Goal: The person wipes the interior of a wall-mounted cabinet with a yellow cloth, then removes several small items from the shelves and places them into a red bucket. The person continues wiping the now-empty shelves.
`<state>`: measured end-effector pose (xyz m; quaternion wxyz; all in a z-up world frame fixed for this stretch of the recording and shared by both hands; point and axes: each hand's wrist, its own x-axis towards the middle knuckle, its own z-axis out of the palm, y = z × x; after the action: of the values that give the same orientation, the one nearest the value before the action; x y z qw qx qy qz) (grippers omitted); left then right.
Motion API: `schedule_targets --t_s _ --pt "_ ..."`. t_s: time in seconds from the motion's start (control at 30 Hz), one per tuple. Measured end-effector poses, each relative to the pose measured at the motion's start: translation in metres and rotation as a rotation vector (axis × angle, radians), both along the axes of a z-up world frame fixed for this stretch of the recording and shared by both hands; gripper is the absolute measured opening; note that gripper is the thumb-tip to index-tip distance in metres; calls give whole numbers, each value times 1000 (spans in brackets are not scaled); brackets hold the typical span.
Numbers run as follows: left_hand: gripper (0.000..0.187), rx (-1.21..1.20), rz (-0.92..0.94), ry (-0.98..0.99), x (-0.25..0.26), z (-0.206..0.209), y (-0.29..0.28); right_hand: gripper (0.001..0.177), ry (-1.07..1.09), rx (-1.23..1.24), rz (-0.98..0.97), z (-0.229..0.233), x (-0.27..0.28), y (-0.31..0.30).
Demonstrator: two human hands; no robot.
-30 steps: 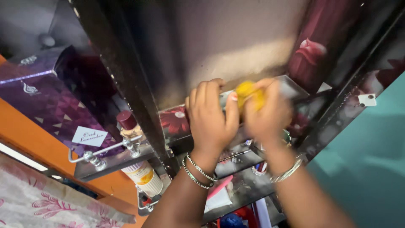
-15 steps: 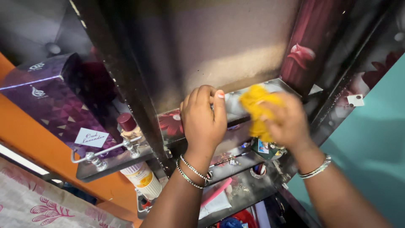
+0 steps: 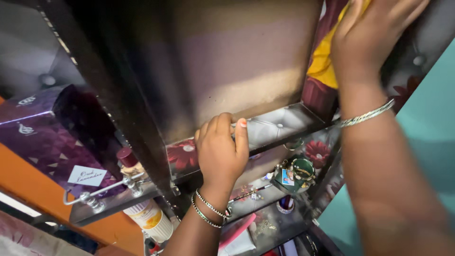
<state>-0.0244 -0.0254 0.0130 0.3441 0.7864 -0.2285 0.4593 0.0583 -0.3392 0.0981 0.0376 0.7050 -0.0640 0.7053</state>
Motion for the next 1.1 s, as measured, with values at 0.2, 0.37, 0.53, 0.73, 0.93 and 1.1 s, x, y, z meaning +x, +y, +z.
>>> schedule_targets --t_s 0.2,0.37,0.53,0.73,0.93,1.1 --pt "25 33 10 68 3 -3 -4 78 35 272 280 -102 -25 49" --pt "26 61 31 3 3 -4 -5 73 193 300 361 -150 -75 71" --pt "28 101 57 -20 3 -6 -3 65 338 226 435 -135 -111 48" --pt "29 105 52 -21 1 -4 -2 54 41 -76 46 -55 -109 11" --pt "28 76 16 2 3 -5 0 30 218 -190 109 4 -56 -28" --pt "28 65 0 29 2 -8 3 27 272 -263 189 0 -55 -24"
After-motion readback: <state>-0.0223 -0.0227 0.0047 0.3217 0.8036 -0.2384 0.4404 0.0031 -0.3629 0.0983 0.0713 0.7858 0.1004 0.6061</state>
